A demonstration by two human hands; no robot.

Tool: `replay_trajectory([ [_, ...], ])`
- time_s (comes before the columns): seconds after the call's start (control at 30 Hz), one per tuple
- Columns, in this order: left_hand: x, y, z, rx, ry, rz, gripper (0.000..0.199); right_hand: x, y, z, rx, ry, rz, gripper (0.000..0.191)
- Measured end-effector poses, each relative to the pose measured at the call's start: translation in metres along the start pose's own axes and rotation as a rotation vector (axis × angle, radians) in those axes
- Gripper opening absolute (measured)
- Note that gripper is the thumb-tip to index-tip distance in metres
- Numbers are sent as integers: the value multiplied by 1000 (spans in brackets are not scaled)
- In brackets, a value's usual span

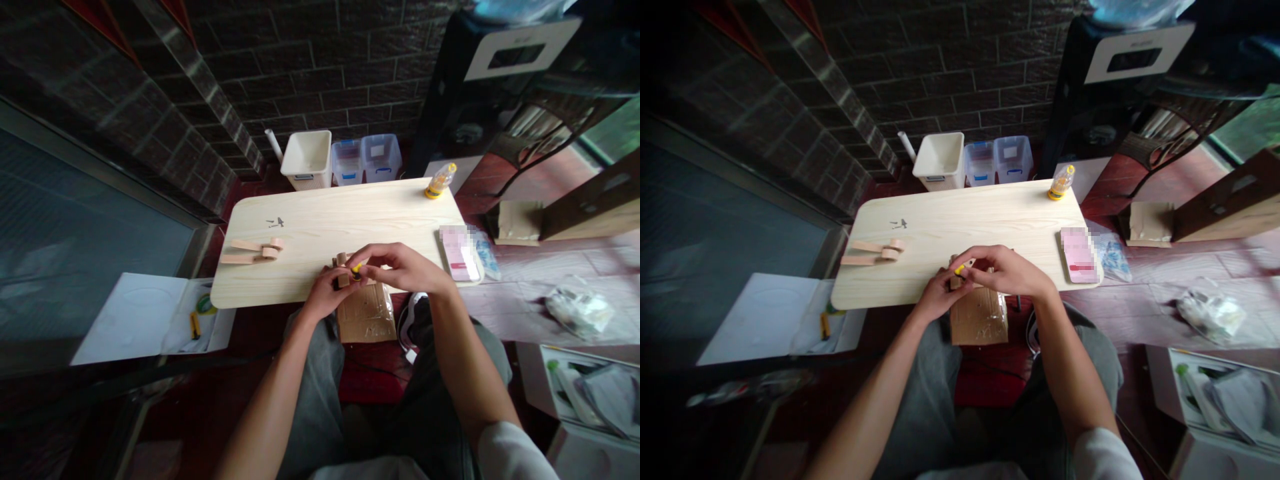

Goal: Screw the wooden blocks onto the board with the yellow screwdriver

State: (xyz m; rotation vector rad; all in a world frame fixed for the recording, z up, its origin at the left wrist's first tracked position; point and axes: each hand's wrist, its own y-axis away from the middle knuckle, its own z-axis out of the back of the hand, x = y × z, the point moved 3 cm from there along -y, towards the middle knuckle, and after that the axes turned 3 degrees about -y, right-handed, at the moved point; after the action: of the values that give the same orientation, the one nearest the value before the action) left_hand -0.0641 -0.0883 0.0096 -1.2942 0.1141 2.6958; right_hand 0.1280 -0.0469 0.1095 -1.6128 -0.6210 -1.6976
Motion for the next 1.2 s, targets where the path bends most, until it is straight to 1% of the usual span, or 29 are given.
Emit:
replay_trajectory([
  [0.23, 3, 1, -1, -21, 2, -9, 31, 2, -1, 0, -5, 1, -9, 26],
  [0.47, 1, 1, -1, -15, 19, -26, 28, -1, 0, 0, 3, -15, -10, 30],
  [0.6, -1, 1, 0, -24, 18, -21, 27, 0, 0, 0, -2, -10, -12, 28],
  [0.93, 2, 0, -1, -17, 11, -7, 29, 0, -1, -1, 11, -12, -7, 28],
  [1.2, 1, 1, -1, -26, 12, -10, 26, 0, 0, -1, 8, -15, -7, 28],
])
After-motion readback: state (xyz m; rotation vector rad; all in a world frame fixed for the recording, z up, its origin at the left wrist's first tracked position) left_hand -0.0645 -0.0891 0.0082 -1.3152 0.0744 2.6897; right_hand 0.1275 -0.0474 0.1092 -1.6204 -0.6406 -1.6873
